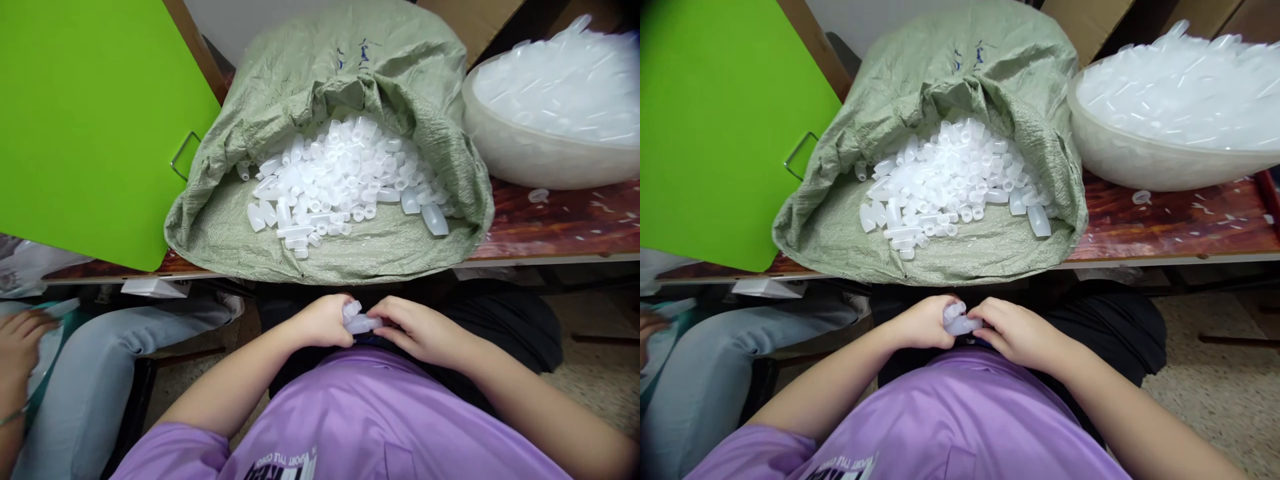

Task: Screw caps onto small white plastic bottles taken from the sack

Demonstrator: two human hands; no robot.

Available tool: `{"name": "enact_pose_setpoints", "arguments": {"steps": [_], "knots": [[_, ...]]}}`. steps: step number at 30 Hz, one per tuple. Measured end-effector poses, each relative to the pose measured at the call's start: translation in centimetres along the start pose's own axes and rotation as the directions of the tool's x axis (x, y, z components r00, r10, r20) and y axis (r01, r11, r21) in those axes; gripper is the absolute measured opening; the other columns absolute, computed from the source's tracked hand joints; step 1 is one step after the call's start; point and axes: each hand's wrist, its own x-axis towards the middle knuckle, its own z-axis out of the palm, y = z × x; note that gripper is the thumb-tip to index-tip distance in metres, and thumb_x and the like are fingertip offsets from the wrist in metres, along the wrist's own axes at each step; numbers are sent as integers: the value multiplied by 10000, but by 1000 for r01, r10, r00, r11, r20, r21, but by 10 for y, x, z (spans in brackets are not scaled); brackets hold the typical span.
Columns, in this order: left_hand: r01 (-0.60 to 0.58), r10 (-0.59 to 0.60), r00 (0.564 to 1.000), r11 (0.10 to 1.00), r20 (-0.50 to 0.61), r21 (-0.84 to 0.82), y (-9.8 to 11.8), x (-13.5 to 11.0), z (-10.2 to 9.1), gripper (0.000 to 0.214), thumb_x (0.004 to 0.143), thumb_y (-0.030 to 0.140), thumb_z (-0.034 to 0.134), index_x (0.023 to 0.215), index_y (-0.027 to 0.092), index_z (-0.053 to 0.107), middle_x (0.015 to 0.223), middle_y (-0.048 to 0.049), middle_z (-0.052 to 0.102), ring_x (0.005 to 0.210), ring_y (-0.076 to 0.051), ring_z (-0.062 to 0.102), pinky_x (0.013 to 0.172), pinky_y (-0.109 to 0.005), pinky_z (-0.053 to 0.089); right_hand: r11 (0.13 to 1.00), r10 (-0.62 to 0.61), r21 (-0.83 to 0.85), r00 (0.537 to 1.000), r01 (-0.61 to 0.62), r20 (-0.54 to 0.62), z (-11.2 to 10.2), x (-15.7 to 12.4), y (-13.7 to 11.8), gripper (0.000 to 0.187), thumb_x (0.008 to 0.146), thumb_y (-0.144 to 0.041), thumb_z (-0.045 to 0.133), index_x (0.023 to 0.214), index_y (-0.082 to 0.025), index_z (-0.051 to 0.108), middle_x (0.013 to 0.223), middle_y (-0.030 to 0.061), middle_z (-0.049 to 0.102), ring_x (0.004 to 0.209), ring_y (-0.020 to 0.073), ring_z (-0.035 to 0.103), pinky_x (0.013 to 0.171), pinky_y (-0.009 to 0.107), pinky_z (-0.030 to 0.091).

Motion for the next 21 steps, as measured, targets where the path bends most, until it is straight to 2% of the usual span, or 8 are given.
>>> {"name": "enact_pose_setpoints", "arguments": {"steps": [3,6,9,11,16,21], "knots": [[17,-17,1000,1000,-11,4,-6,1,4,513,497,173,662,1002,194,573,915,-11,639,768,-177,600,639,-235,459,998,56,7,998,-56,-12,8,1,0,160,850,-274,511,971,-207,592,830,44,613,709,155,559,632,270,446],[41,-39,998,999,-58,29,-14,3,14,485,518,186,642,997,195,572,900,-18,642,764,-181,600,636,-242,457,972,185,154,982,-176,-45,26,4,4,154,831,-296,524,940,-204,581,781,23,597,654,141,533,598,259,425],[55,-51,997,996,-53,74,-24,5,29,448,537,190,625,982,201,570,874,-22,643,747,-182,599,617,-243,449,832,382,430,924,-350,14,48,7,13,154,797,-337,553,876,-206,572,721,-8,574,633,130,509,600,254,410],[71,-69,997,993,-29,89,-32,6,39,440,540,191,625,976,203,562,874,-25,641,748,-182,600,607,-239,444,719,470,542,879,-435,82,61,8,19,163,766,-349,579,821,-196,562,693,-18,560,628,123,498,601,251,403],[49,-46,999,982,-23,185,-48,11,59,443,562,207,628,996,187,540,928,-55,627,816,-208,600,649,-261,454,582,556,611,811,-536,182,78,12,27,194,728,-358,604,731,-179,528,567,-49,492,512,87,429,503,219,352],[47,-59,998,957,34,285,-51,15,64,476,541,200,661,1001,172,541,935,-83,630,837,-249,609,683,-299,469,460,604,625,738,-631,301,84,14,31,275,728,-439,569,675,-177,504,474,-69,439,376,53,290,371,196,225]]}}
